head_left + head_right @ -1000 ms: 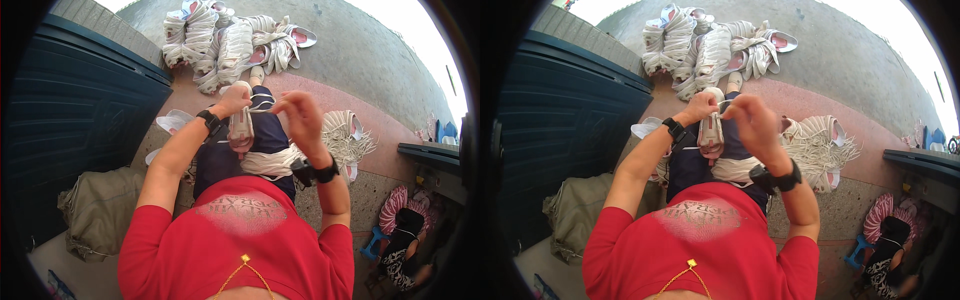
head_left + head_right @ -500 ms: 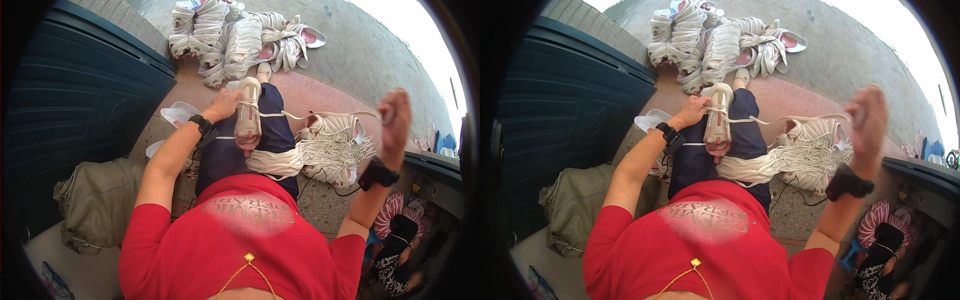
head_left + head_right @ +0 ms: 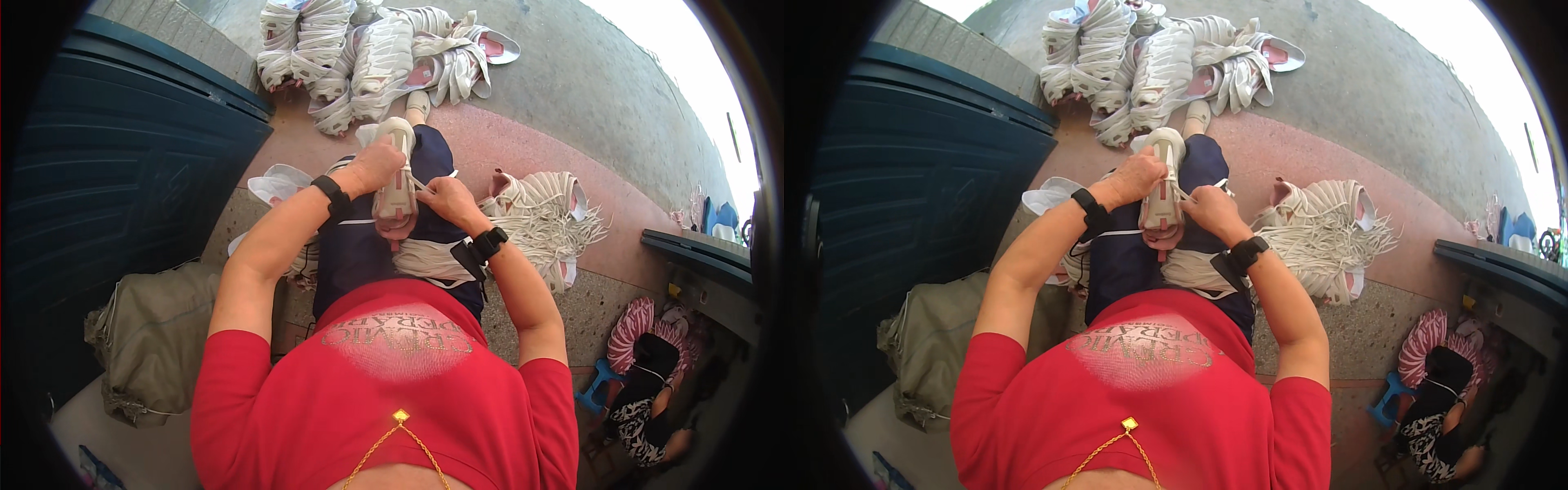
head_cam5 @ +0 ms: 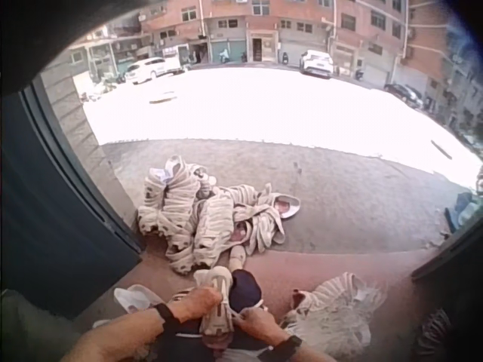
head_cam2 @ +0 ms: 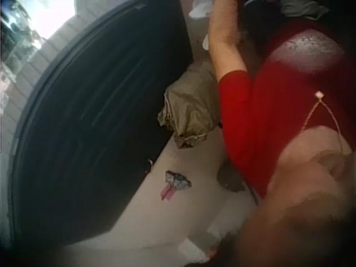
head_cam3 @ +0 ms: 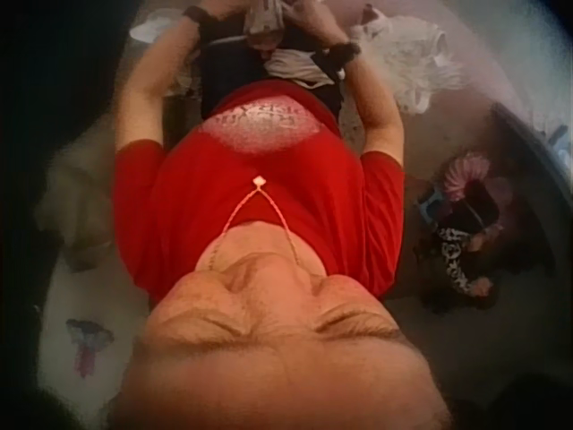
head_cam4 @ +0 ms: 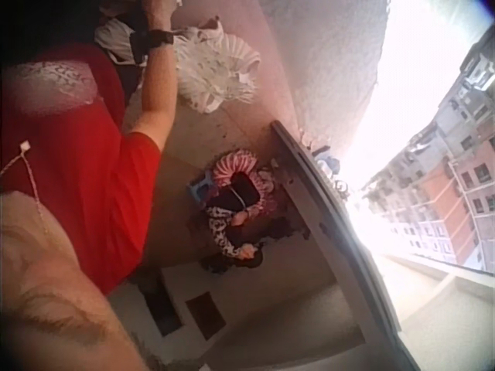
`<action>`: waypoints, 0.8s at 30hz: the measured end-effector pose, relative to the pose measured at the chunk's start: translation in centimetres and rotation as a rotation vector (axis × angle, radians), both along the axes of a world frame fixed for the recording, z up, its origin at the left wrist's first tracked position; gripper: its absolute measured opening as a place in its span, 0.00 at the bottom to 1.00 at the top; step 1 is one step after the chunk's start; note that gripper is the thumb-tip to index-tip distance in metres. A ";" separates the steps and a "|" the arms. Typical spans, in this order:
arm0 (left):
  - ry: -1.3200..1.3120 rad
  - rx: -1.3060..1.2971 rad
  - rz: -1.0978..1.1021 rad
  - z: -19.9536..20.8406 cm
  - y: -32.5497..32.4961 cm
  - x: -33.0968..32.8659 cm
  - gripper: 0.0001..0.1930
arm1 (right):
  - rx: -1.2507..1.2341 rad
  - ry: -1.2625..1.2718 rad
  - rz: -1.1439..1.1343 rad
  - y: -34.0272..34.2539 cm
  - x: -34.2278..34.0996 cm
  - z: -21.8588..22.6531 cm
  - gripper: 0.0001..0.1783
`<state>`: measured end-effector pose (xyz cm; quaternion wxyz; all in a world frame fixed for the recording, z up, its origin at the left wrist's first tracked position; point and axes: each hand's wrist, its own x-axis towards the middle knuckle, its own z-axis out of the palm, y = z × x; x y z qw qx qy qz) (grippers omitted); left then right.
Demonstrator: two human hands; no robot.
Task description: The person is threading and tying laces or cords through the upper components of shoes.
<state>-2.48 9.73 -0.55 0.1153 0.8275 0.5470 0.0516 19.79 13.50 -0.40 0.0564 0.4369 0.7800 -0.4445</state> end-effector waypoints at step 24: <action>-0.531 -0.121 0.468 0.1 -3.3 -3.7 0.16 | 0.417 0.095 -0.065 -3.0 -6.5 -0.6 0.11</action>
